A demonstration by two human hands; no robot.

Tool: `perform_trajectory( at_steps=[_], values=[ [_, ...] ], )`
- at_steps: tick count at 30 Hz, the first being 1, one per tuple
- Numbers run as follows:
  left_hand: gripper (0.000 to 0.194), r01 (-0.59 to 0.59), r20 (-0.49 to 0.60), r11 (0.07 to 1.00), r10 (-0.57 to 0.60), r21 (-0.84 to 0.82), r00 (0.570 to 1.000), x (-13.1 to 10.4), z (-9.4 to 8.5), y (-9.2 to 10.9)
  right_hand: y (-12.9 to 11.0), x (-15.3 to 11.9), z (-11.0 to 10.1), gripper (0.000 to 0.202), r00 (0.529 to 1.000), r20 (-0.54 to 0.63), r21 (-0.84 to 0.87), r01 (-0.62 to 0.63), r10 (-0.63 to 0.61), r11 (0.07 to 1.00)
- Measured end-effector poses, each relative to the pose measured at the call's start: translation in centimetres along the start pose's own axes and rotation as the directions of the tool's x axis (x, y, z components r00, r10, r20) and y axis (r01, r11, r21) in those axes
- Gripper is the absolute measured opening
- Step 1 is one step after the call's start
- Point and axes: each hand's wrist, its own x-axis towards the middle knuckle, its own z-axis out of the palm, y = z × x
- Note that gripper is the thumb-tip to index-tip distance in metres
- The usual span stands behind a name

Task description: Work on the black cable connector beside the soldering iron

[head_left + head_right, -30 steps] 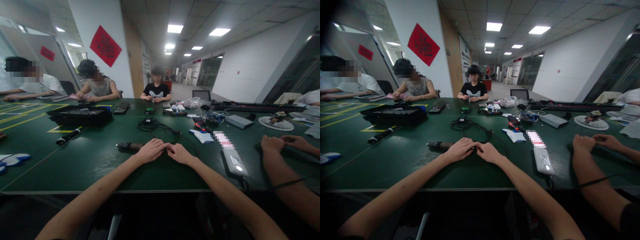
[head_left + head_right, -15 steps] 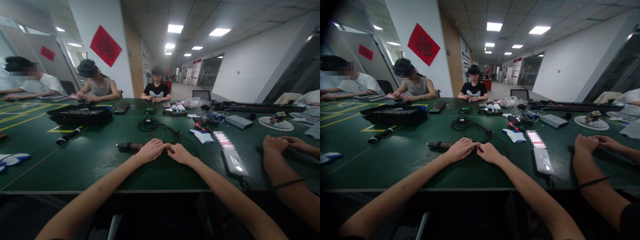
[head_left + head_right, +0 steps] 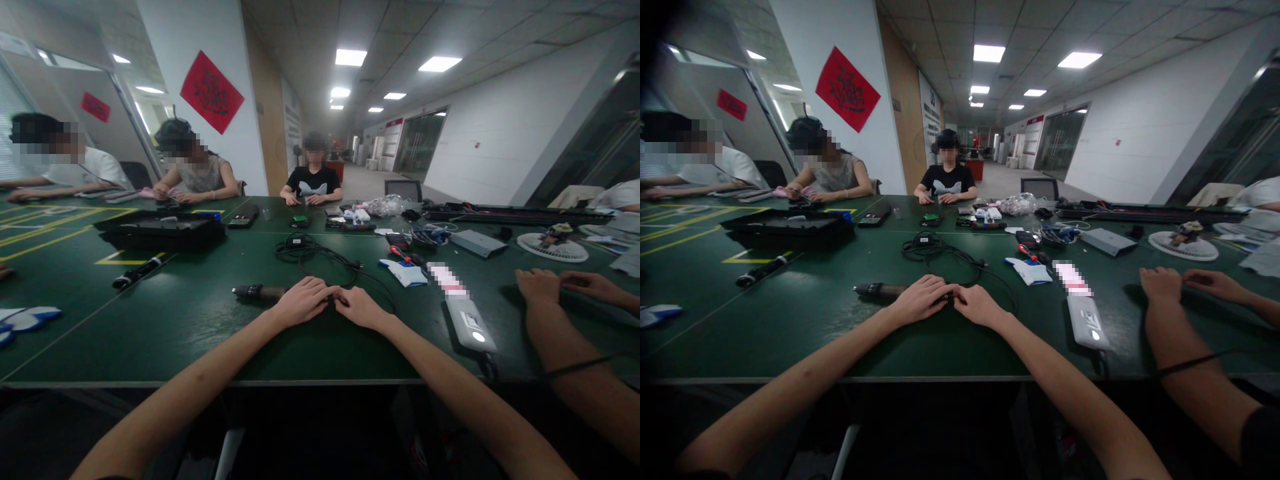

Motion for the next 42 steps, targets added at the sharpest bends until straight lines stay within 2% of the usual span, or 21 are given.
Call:
perform_trajectory(
  at_steps=[25,30,35,42],
  values=[
    [0.053,0.011,0.001,1.000,-0.011,0.005,1.000,0.03,-0.11,0.02,-0.13,-0.06,-0.20,0.010,1.000,0.007,0.005,0.009,-0.009,1.000],
    [0.054,-0.021,0.009,1.000,0.021,0.004,1.000,0.06,-0.12,0.06,0.01,0.00,-0.03,0.009,1.000,0.003,-0.004,-0.002,0.002,1.000],
    [0.053,0.024,0.003,0.999,-0.024,0.028,1.000,0.20,-0.18,0.12,-0.10,-0.07,-0.08,0.010,1.000,0.005,0.003,-0.007,0.007,1.000],
    [0.055,-0.002,0.009,1.000,0.002,0.018,1.000,0.05,-0.08,0.06,-0.09,-0.09,-0.05,0.010,1.000,-0.002,0.003,-0.005,0.005,1.000]
  ],
)
